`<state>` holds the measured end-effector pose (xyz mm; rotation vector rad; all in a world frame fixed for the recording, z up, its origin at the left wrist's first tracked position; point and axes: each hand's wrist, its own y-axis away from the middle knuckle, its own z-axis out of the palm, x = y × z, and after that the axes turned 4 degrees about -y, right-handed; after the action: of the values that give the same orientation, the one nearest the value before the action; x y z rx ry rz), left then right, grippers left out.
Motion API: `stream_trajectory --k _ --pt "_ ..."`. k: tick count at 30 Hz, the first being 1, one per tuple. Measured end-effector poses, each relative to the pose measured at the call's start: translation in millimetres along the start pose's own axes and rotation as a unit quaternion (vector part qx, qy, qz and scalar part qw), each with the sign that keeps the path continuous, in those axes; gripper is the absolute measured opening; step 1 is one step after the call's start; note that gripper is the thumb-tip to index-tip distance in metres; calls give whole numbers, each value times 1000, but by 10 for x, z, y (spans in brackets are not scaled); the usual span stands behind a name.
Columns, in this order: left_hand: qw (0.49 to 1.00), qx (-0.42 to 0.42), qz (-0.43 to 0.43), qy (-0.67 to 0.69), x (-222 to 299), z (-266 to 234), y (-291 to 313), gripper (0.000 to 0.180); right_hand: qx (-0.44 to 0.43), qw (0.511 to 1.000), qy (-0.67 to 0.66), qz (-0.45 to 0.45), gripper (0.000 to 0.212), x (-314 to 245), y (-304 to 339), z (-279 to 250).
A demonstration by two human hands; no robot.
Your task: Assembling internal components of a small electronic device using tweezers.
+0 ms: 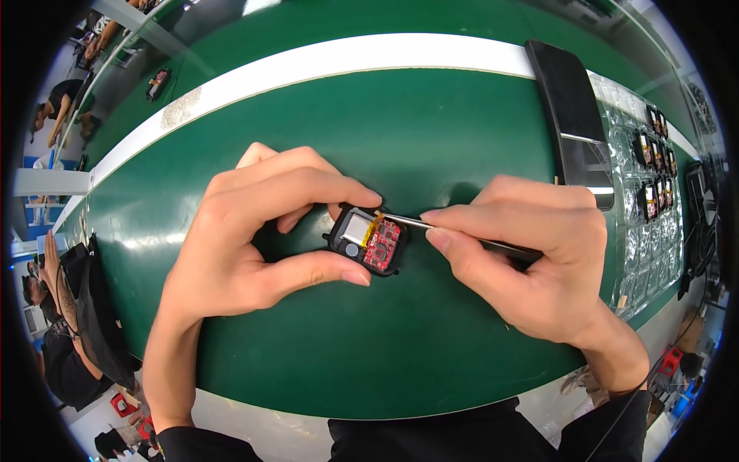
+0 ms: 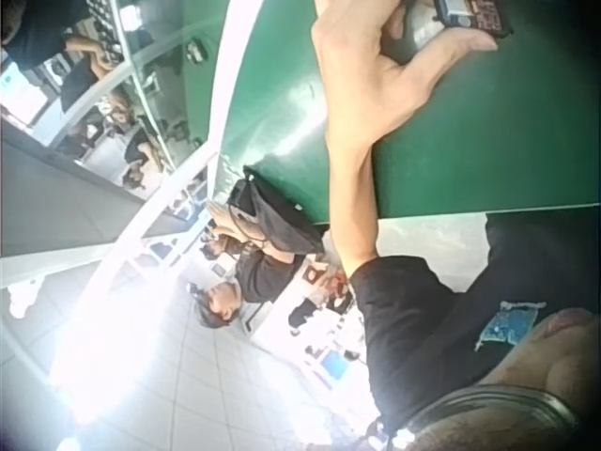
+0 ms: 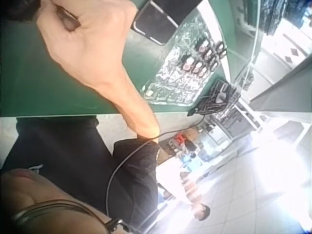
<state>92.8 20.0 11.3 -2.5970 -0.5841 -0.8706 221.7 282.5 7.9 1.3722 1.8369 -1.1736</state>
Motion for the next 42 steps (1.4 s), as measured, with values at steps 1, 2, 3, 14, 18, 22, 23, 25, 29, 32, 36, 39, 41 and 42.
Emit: stream_trajectory --k 1,2,3,14,18,22,23,25,29,32,36,39,41,42 --pt "1000 -3 0 -3 1 -6 2 66 -1 1000 -1 4 19 -5 -3 0" --pt "1000 -3 -1 -2 -1 -7 6 66 -2 1000 -2 8 19 -9 -6 0" --pt "1000 -2 5 -6 -2 -7 8 66 -3 1000 -3 9 19 -13 -7 0" --pt "998 -9 49 -46 28 4 -23 63 -6 1000 16 -12 20 7 1 25" --pt "997 0 54 -61 26 17 -19 61 3 1000 12 -15 21 24 4 44" --pt "997 0 52 -65 29 8 -33 60 5 1000 17 -9 21 15 2 34" --pt "997 0 51 -64 29 8 -33 60 4 1000 22 -18 21 17 1 34" --pt "997 0 51 -64 29 5 -31 59 3 999 23 -24 21 27 6 45" --pt "997 13 50 -57 17 22 -9 59 4 1000 18 -15 21 2 3 46" --pt "997 10 49 -52 28 19 -6 60 2 999 20 -26 22 9 13 39" --pt "999 -7 19 -40 80 -9 -10 62 -9 999 30 -8 21 -47 -1 -7" --pt "999 -4 18 -42 59 23 -14 62 26 997 5 77 18 -73 8 -24" --pt "998 13 37 -41 39 59 -19 61 27 997 -3 76 19 -42 13 -27" --pt "998 20 43 -41 38 72 -21 60 35 996 -14 77 20 -29 12 -32"
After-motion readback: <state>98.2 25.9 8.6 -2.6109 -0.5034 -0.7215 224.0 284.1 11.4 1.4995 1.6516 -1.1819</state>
